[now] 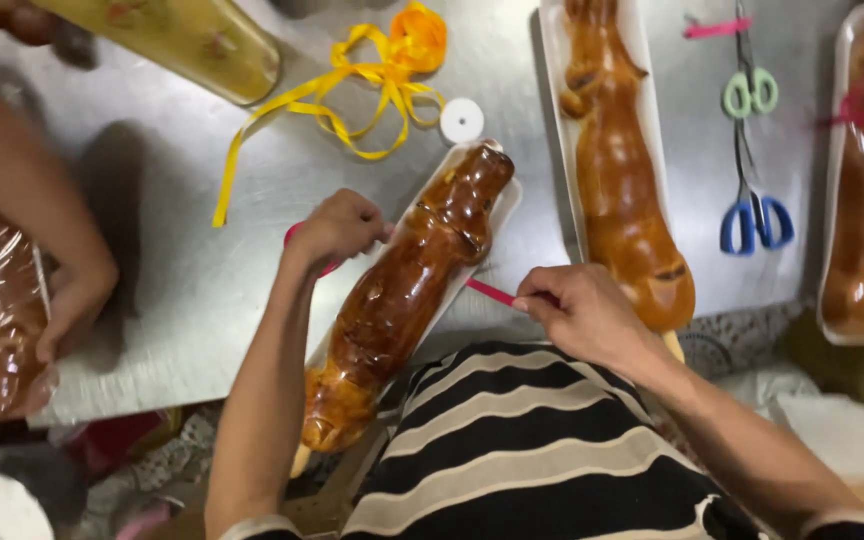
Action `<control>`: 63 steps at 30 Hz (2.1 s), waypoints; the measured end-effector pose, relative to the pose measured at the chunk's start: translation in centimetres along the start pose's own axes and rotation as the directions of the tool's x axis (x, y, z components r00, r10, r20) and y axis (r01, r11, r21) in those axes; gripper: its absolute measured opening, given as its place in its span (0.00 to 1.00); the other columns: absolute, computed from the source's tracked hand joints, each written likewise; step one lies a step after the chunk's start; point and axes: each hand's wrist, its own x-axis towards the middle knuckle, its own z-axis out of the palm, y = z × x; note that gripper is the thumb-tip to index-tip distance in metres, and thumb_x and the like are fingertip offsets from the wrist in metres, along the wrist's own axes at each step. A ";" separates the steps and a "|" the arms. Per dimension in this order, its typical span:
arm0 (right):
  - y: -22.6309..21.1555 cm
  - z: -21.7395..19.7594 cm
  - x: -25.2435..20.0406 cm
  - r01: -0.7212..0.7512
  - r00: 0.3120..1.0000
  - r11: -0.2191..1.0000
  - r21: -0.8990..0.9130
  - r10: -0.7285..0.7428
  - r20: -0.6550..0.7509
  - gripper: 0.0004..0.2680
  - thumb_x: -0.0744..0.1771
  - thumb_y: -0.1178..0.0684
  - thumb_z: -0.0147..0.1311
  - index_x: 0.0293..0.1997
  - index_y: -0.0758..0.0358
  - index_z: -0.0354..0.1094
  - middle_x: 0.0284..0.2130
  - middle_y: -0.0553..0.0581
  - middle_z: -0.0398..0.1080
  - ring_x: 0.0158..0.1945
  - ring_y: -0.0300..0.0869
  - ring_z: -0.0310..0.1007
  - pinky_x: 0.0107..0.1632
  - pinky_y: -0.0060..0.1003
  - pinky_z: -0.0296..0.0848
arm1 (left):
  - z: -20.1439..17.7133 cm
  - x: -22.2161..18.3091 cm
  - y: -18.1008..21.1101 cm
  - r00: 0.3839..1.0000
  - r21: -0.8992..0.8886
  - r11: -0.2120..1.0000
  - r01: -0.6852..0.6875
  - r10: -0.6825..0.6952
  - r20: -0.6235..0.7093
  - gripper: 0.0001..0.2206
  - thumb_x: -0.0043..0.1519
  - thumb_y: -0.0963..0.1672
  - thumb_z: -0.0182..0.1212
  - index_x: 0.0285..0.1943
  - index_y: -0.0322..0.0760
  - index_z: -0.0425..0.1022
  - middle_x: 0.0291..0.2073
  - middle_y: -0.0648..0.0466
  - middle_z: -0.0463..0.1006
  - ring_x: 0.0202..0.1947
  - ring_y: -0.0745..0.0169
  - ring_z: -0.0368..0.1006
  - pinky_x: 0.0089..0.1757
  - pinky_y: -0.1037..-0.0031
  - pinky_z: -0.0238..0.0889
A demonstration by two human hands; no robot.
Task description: Tying decorative pink and yellow ribbons around animal-shaped bread loaves and cutting the excess with scissors.
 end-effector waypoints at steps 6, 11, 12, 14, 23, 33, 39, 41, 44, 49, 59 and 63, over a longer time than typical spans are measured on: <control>-3.7 -3.7 6.8 0.536 0.770 0.833 -0.140 -0.414 0.485 0.04 0.67 0.56 0.50 0.37 0.57 0.73 0.26 0.65 0.77 0.33 0.67 0.77 0.38 0.60 0.74 | 3.0 -6.0 2.6 0.995 -0.531 0.846 -0.051 -0.001 -0.096 0.11 0.66 0.41 0.57 0.49 0.24 0.78 0.24 0.43 0.82 0.21 0.60 0.78 0.29 0.75 0.72; -7.2 0.1 15.4 0.767 0.539 0.642 -0.025 -0.622 0.568 0.06 0.67 0.55 0.51 0.30 0.58 0.70 0.22 0.63 0.74 0.33 0.65 0.76 0.37 0.56 0.74 | 14.3 -1.2 -2.9 0.897 -0.726 0.639 -0.254 -0.125 -0.424 0.08 0.66 0.39 0.55 0.40 0.34 0.81 0.20 0.45 0.79 0.21 0.60 0.77 0.26 0.71 0.73; -8.9 0.4 16.4 0.761 0.490 0.648 0.035 -0.609 0.624 0.06 0.66 0.55 0.50 0.29 0.61 0.69 0.23 0.67 0.73 0.34 0.69 0.75 0.37 0.62 0.71 | 15.9 -1.1 -3.1 0.842 -0.774 0.535 -0.338 -0.196 -0.503 0.06 0.65 0.39 0.57 0.40 0.34 0.80 0.21 0.47 0.78 0.22 0.62 0.75 0.28 0.71 0.73; -10.0 1.6 17.4 0.762 0.481 0.648 0.005 -0.571 0.666 0.05 0.67 0.54 0.52 0.32 0.59 0.71 0.23 0.64 0.74 0.35 0.66 0.77 0.39 0.60 0.72 | 15.6 -4.0 1.0 0.833 -0.807 0.503 -0.310 -0.266 -0.486 0.07 0.64 0.39 0.57 0.35 0.35 0.81 0.16 0.51 0.74 0.18 0.66 0.69 0.24 0.76 0.67; -4.6 9.7 23.5 0.472 0.718 0.878 -0.077 -0.333 0.611 0.07 0.68 0.49 0.48 0.40 0.56 0.71 0.30 0.57 0.78 0.44 0.59 0.78 0.49 0.57 0.72 | 15.4 -7.7 2.3 0.765 -0.752 0.493 -0.438 -0.235 -0.600 0.07 0.65 0.42 0.62 0.47 0.39 0.85 0.35 0.51 0.87 0.41 0.69 0.77 0.48 0.73 0.70; -5.7 5.5 21.0 0.914 0.306 0.154 -0.375 -0.869 0.390 0.05 0.70 0.49 0.48 0.46 0.53 0.68 0.43 0.56 0.63 0.49 0.55 0.62 0.49 0.50 0.59 | 15.7 -6.1 2.6 0.872 -0.959 0.075 -0.272 -0.401 -0.279 0.10 0.67 0.42 0.54 0.40 0.31 0.81 0.31 0.44 0.85 0.09 0.73 0.59 0.16 0.84 0.48; 1.4 6.3 17.3 0.984 0.171 0.138 -0.113 -0.905 0.389 0.12 0.73 0.47 0.37 0.47 0.53 0.72 0.41 0.52 0.67 0.47 0.47 0.66 0.55 0.48 0.55 | 15.7 -6.0 3.4 0.809 -0.927 0.263 -0.266 -0.462 -0.363 0.10 0.64 0.43 0.56 0.33 0.35 0.81 0.09 0.52 0.72 0.08 0.69 0.57 0.17 0.82 0.46; 3.3 8.2 18.3 0.986 0.163 0.141 -0.087 -0.923 0.348 0.12 0.73 0.46 0.38 0.46 0.52 0.72 0.41 0.51 0.67 0.46 0.46 0.65 0.55 0.47 0.54 | 17.1 -4.8 2.2 0.791 -0.898 0.353 -0.264 -0.454 -0.411 0.11 0.63 0.44 0.56 0.28 0.38 0.79 0.07 0.53 0.68 0.09 0.68 0.57 0.18 0.81 0.47; 4.6 9.3 19.7 0.991 0.135 0.120 -0.067 -0.937 0.321 0.10 0.72 0.43 0.43 0.42 0.49 0.73 0.38 0.48 0.65 0.43 0.44 0.63 0.54 0.47 0.54 | 16.7 -5.3 2.6 0.753 -0.829 0.477 -0.293 -0.419 -0.508 0.11 0.61 0.43 0.58 0.25 0.42 0.80 0.11 0.55 0.70 0.16 0.67 0.61 0.24 0.78 0.53; 3.9 8.5 20.0 0.975 0.209 0.222 -0.018 -0.882 0.422 0.08 0.70 0.48 0.46 0.36 0.47 0.72 0.34 0.44 0.66 0.43 0.44 0.62 0.52 0.48 0.53 | 17.2 -5.8 1.8 0.622 -0.618 0.725 -0.304 -0.340 -0.705 0.07 0.61 0.43 0.63 0.33 0.43 0.85 0.19 0.56 0.82 0.25 0.61 0.78 0.33 0.73 0.68; -0.6 6.9 21.5 0.822 0.366 0.567 -0.042 -0.471 0.802 0.09 0.63 0.56 0.54 0.45 0.51 0.67 0.31 0.53 0.73 0.43 0.51 0.70 0.54 0.52 0.51 | 15.3 -7.9 4.3 0.579 -0.549 0.800 -0.243 -0.335 -0.744 0.10 0.61 0.41 0.60 0.51 0.41 0.77 0.21 0.53 0.83 0.32 0.47 0.82 0.38 0.60 0.71; -0.5 7.0 21.6 0.808 0.387 0.586 -0.055 -0.458 0.800 0.10 0.62 0.55 0.54 0.46 0.48 0.66 0.32 0.50 0.73 0.46 0.48 0.70 0.56 0.50 0.51 | 16.0 -7.4 3.8 0.556 -0.496 0.831 -0.253 -0.294 -0.777 0.14 0.61 0.42 0.59 0.56 0.48 0.73 0.19 0.54 0.82 0.30 0.43 0.81 0.38 0.57 0.70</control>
